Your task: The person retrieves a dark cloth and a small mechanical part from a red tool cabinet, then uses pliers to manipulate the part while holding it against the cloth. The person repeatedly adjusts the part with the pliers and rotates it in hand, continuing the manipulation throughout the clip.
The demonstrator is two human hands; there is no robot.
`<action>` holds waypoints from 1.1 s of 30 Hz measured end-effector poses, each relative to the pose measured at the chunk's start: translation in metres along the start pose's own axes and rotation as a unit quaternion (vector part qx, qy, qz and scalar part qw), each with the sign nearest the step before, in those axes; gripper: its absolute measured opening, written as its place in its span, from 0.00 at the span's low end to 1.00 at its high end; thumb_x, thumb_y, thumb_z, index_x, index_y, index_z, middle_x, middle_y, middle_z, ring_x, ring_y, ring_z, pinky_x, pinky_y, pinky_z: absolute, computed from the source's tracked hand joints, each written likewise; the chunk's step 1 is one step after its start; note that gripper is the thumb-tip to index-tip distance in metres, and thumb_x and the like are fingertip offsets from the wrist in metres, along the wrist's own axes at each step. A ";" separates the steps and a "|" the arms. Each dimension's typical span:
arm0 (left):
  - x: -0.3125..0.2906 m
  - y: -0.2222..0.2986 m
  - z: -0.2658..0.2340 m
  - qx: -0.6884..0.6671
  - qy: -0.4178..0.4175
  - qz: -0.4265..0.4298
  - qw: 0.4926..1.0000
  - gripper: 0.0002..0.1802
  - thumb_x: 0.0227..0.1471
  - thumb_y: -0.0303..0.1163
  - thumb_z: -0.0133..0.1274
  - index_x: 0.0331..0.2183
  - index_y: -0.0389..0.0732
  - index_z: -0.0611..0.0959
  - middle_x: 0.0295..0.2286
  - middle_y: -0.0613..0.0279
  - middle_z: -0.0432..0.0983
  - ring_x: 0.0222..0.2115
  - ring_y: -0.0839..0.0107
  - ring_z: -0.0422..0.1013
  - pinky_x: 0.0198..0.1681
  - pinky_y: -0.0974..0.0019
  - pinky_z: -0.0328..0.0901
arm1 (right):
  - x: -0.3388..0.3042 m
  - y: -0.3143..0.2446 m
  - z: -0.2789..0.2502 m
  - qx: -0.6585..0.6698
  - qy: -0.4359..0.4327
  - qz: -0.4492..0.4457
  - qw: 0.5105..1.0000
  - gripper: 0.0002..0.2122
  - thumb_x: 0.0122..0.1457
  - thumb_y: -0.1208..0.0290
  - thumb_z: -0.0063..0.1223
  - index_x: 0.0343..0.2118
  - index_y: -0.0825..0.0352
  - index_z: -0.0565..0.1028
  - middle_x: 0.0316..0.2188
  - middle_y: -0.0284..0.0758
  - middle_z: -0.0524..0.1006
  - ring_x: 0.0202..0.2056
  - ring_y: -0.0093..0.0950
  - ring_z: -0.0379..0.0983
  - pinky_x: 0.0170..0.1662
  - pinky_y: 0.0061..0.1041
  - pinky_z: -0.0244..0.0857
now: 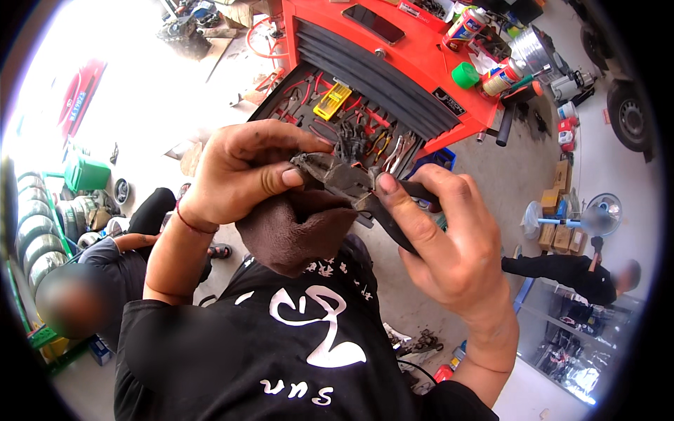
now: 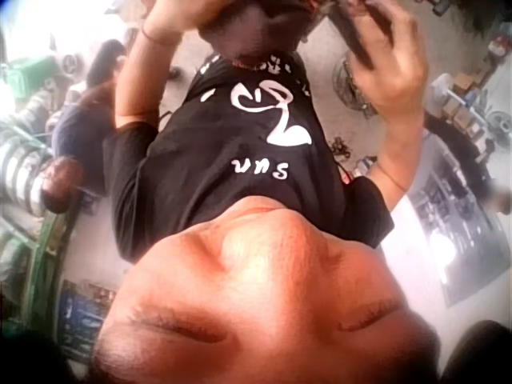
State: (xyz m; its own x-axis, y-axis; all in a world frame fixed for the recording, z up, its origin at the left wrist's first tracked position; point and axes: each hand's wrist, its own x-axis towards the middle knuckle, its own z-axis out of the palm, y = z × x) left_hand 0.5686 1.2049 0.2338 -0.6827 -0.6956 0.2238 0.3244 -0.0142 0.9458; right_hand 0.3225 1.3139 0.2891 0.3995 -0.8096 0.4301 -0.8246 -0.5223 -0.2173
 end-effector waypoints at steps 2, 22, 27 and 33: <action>0.003 0.004 0.003 -0.046 0.017 -0.022 0.999 0.19 0.56 0.26 0.60 0.48 0.31 0.78 0.45 0.56 0.79 0.44 0.73 0.75 0.50 0.69 0.70 | 0.001 -0.002 -0.001 0.017 0.014 0.019 1.000 0.39 0.32 0.89 0.62 0.55 0.61 0.76 0.40 0.42 0.72 0.34 0.36 0.72 0.32 0.30 0.70; 0.004 -0.003 -0.005 -0.011 0.011 0.034 0.999 0.22 0.59 0.35 0.58 0.49 0.28 0.77 0.41 0.58 0.78 0.32 0.79 0.74 0.37 0.74 0.70 | -0.031 0.003 0.053 0.583 -0.008 0.294 0.757 0.34 0.42 0.88 0.49 0.59 0.72 0.69 0.52 0.39 0.74 0.42 0.23 0.72 0.46 0.23 0.68; 0.004 -0.007 0.000 -0.071 0.025 0.040 0.996 0.21 0.61 0.36 0.56 0.49 0.29 0.78 0.41 0.58 0.78 0.33 0.77 0.74 0.38 0.74 0.70 | -0.033 -0.004 0.059 0.588 0.041 0.273 0.761 0.33 0.44 0.86 0.52 0.59 0.71 0.69 0.52 0.39 0.74 0.40 0.22 0.72 0.42 0.21 0.68; 0.002 -0.001 -0.004 0.000 0.027 0.055 0.998 0.22 0.63 0.37 0.52 0.50 0.30 0.78 0.42 0.57 0.78 0.37 0.75 0.73 0.40 0.73 0.69 | -0.013 -0.004 0.042 0.180 0.088 0.123 0.972 0.38 0.36 0.86 0.57 0.58 0.63 0.72 0.49 0.44 0.73 0.42 0.34 0.74 0.42 0.29 0.69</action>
State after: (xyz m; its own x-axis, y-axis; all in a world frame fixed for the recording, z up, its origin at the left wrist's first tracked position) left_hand 0.5693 1.2004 0.2321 -0.6071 -0.7302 0.3134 0.3958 0.0641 0.9161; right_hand 0.3378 1.3147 0.2473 0.1081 -0.8798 0.4629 -0.6808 -0.4048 -0.6104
